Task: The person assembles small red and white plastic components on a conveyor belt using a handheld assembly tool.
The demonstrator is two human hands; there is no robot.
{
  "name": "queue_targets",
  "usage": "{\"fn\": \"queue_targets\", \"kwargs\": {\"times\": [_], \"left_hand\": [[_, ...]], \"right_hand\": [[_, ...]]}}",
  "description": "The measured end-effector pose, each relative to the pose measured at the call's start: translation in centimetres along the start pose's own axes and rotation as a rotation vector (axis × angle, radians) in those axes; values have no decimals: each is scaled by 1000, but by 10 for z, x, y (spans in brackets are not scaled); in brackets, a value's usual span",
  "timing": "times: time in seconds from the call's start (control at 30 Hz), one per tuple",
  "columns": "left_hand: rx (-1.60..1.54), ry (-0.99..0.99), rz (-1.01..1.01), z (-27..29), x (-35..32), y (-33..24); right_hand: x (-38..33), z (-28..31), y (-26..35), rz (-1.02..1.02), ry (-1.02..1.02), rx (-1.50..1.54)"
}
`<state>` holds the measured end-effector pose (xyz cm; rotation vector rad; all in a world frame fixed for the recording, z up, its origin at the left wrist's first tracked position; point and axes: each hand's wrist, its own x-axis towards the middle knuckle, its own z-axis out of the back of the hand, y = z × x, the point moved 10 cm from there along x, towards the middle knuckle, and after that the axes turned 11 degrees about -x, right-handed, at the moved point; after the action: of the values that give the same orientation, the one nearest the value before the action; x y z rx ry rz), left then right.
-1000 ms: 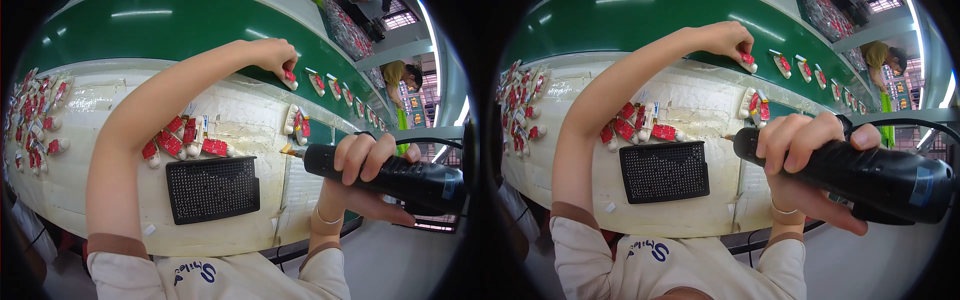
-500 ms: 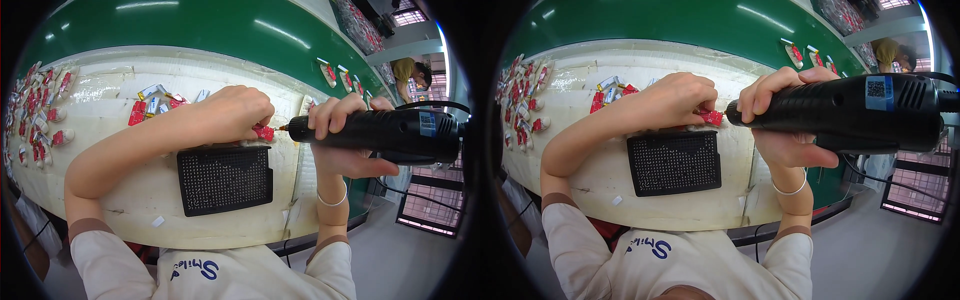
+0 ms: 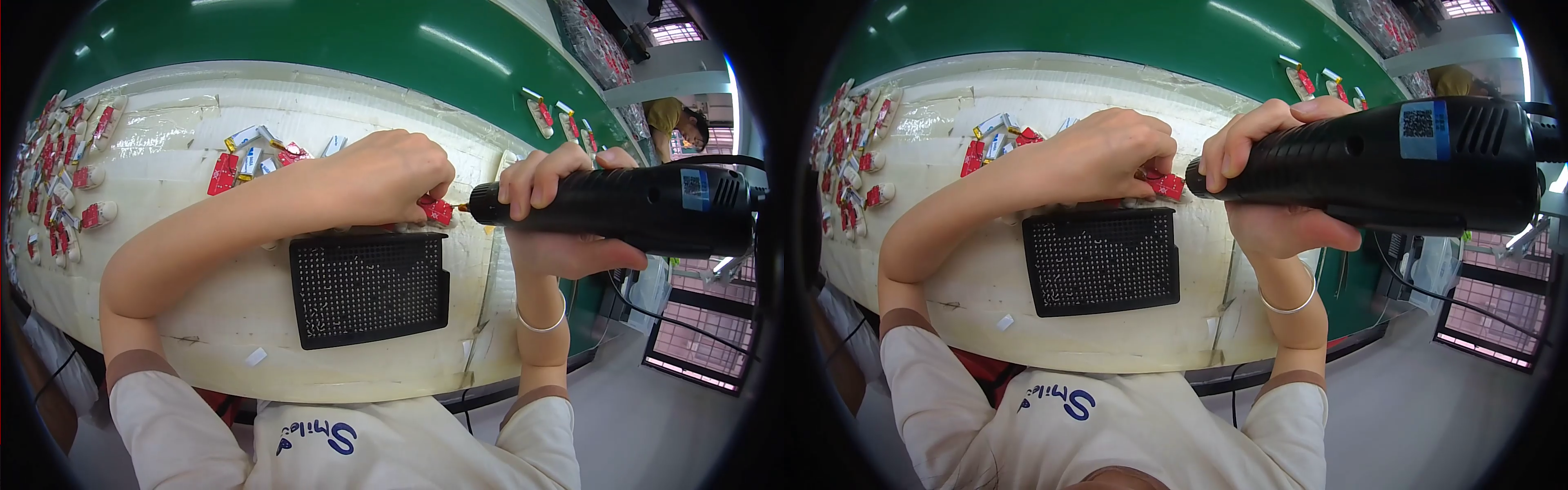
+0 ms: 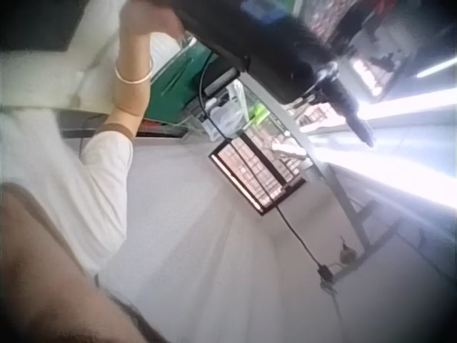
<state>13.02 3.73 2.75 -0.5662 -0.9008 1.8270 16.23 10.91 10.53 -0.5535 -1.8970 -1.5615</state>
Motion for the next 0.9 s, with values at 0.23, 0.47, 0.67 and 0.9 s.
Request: {"fn": "queue_targets", "kwargs": {"times": [0.23, 0.47, 0.67, 0.9], "left_hand": [[-10, -3, -13, 1, 0, -1], [-103, -154, -320, 14, -13, -29], [-49, 274, -137, -15, -20, -42], [261, 426, -60, -22, -78, -64]], "right_hand": [[3, 1, 8, 68, -32, -44], [3, -18, 48, 72, 4, -38], [-8, -32, 59, -34, -22, 8], [-18, -33, 28, -112, 7, 30]]}}
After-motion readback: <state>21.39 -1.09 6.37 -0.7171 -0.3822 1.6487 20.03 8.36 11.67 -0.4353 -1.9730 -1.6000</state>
